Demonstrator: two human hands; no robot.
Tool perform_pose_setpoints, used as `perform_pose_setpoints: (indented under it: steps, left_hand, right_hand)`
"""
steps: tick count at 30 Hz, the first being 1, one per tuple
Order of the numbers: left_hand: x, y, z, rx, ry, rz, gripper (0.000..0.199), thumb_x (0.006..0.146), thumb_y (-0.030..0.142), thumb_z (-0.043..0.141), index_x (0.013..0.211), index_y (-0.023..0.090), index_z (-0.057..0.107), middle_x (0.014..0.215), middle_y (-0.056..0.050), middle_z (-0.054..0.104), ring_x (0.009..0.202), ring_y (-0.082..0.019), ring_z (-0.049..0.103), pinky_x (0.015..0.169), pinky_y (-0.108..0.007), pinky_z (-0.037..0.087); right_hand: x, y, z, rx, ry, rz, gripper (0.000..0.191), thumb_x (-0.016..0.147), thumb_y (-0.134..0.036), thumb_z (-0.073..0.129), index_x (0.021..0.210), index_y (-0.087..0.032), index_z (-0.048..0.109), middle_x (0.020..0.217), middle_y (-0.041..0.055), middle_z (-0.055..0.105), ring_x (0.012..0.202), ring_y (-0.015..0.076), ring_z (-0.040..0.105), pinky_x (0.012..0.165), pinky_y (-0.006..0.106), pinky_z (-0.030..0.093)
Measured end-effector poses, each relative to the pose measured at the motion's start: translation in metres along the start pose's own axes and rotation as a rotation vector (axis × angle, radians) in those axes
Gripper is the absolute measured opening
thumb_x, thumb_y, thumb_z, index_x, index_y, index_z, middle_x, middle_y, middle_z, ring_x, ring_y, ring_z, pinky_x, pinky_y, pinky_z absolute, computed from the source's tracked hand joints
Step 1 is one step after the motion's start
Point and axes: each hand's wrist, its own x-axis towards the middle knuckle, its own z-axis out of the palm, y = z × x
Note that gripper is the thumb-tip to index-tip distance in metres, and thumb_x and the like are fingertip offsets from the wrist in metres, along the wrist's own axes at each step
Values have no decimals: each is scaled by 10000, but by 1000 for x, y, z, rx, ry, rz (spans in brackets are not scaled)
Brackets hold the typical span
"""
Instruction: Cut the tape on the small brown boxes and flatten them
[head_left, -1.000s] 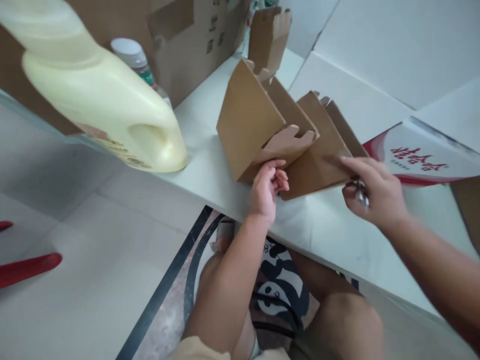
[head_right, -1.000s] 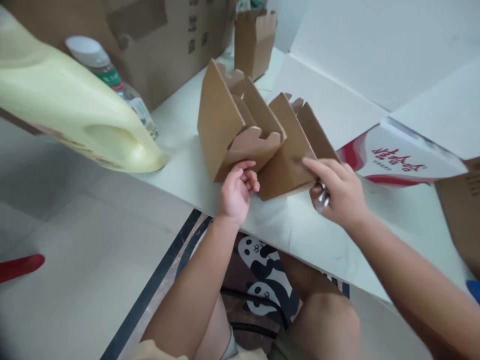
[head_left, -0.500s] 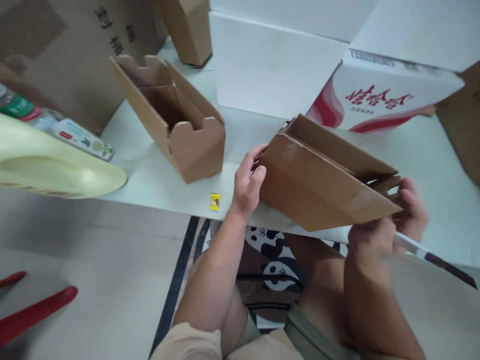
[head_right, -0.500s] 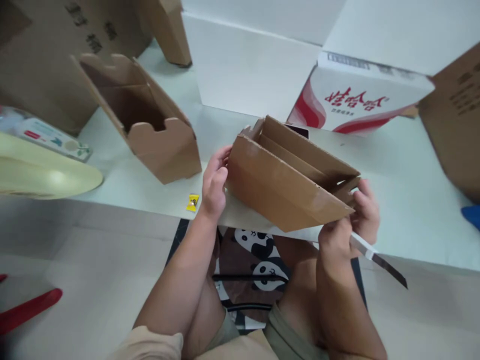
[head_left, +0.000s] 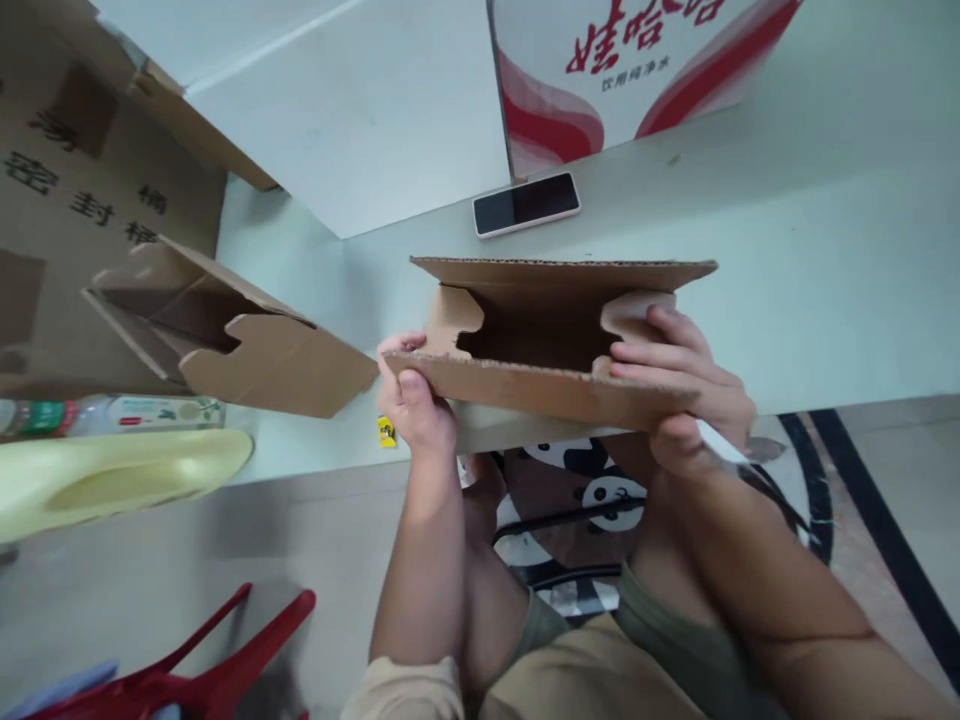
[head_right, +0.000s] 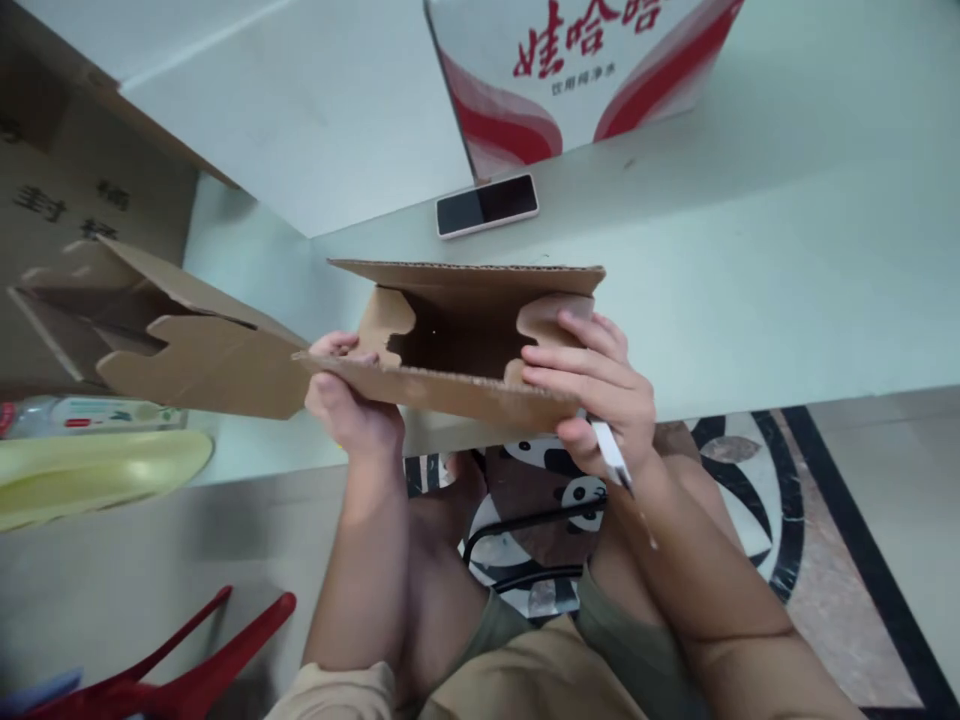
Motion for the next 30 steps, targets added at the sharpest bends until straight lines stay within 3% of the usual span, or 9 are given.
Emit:
perform_pose_setpoints:
  steps: [3,6,8,11,12,14,17,23,30]
  left_hand:
    - [-1,-5,2,11,-3,-62,335,918,528,596,950,209,692,973,-34,596,929,-170,596,886,-319,483]
    - [-2,-11,-3,32,-53,-52,394,871,513,659,1178,268,625,1074,-30,600,1012,-177,605,935,-327,484]
    - [-1,-14,-6,40,-105,-28,500,864,526,655,1304,314,545,1128,-30,592,1028,-177,612,930,-328,499]
    - [-1,-16,-10,65,-170,0,538,880,539,618,1364,334,503,1205,-43,584,1088,-193,615,947,-344,513]
    - [-1,-15,-11,78,-179,9,545,882,542,608,1374,332,501,1246,-48,581,1138,-206,608,976,-360,511]
    - [-1,-15,-11,98,-181,30,552,883,548,598,1381,325,514,1328,-52,573,1270,-236,562,1062,-398,482]
    - [1,-12,-11,109,-191,44,522,885,549,593,1351,315,574,1393,-38,579,1387,-263,496,1161,-443,412]
    - [1,-2,-5,73,-201,-16,331,912,458,563,1101,260,748,1310,-38,676,1354,-269,558,1207,-500,370]
    - [3,0,-2,87,-161,-23,312,876,404,551,1025,237,768,1253,-41,709,1316,-263,590,1200,-504,378]
  right_hand:
    - [2,-5,5,32,120,1,371,949,-433,548,1293,-353,663,1244,30,702,1337,307,576,1162,573,442]
    - [4,-8,7,72,174,183,601,896,-474,601,1477,-432,453,1609,-8,393,1507,331,383,1191,577,420]
    - [5,-6,8,100,114,230,703,897,-539,569,1545,-476,304,1689,-51,237,1569,334,268,1232,591,366]
    - [7,1,8,158,71,182,737,913,-592,501,1571,-501,182,1631,-18,356,1518,323,377,1223,605,380]
    - [7,4,8,167,86,156,722,912,-588,504,1565,-494,211,1571,1,434,1477,322,435,1212,604,398]
    - [6,7,8,152,115,101,606,902,-523,547,1489,-439,422,1435,25,532,1414,321,499,1221,596,391]
    - [5,7,7,115,131,29,345,880,-392,579,1187,-300,707,1309,39,558,1391,322,508,1270,606,303]
    - [8,1,9,143,182,77,247,858,-298,585,1033,-251,752,1250,62,581,1365,308,525,1273,576,312]
    - [6,1,7,95,167,102,271,892,-373,546,1057,-255,726,1281,71,574,1373,324,522,1235,571,355]
